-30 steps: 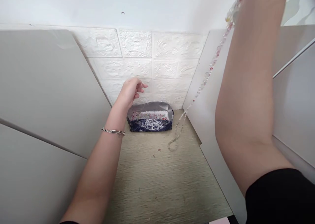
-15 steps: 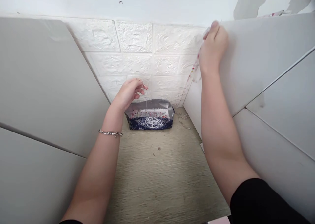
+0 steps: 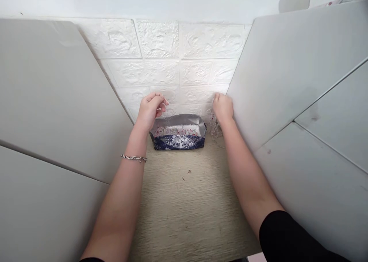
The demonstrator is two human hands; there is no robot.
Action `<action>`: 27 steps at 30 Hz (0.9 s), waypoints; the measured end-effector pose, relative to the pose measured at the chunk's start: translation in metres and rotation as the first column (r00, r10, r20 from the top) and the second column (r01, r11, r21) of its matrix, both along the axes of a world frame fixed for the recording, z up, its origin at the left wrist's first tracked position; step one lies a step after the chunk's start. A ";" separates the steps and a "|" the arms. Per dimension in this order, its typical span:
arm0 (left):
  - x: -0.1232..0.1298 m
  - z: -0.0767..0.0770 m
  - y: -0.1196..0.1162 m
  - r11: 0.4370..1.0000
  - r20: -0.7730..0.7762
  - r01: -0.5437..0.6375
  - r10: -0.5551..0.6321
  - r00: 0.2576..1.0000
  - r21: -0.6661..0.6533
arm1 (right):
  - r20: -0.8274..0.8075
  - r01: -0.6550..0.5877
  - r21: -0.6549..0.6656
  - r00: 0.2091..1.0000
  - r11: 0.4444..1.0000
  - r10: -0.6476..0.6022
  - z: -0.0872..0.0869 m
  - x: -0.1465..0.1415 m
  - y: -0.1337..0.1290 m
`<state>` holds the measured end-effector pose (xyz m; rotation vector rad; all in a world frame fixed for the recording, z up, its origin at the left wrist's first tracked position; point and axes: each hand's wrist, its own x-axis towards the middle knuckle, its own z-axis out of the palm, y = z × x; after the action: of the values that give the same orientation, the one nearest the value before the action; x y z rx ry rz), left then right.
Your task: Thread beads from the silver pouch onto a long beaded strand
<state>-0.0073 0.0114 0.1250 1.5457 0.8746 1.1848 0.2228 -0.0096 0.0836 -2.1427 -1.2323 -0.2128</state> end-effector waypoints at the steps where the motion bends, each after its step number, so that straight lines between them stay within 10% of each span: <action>1: 0.000 -0.002 0.000 1.000 -0.015 -0.001 0.001 1.000 0.008 | 0.001 -0.014 -0.037 1.000 0.999 0.014 -0.003 0.001 0.003; 11: 0.007 -0.021 -0.001 0.997 -0.195 0.068 -0.061 0.979 0.031 | -0.077 -0.103 -0.206 0.993 0.973 0.088 -0.037 0.004 0.002; 18: 0.008 -0.037 -0.001 0.985 -0.219 0.173 -0.169 0.961 0.000 | -0.387 -0.222 -0.024 0.901 0.975 0.196 -0.038 0.003 -0.019; 27: 0.012 -0.042 -0.006 0.977 -0.261 0.212 -0.204 0.944 0.000 | -0.639 -0.491 -0.292 0.739 0.821 0.215 -0.037 0.004 -0.040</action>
<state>0.0052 0.0059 0.0826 1.7963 0.8404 0.8581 0.2264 -0.0500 0.0462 -2.0122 -1.3607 0.9316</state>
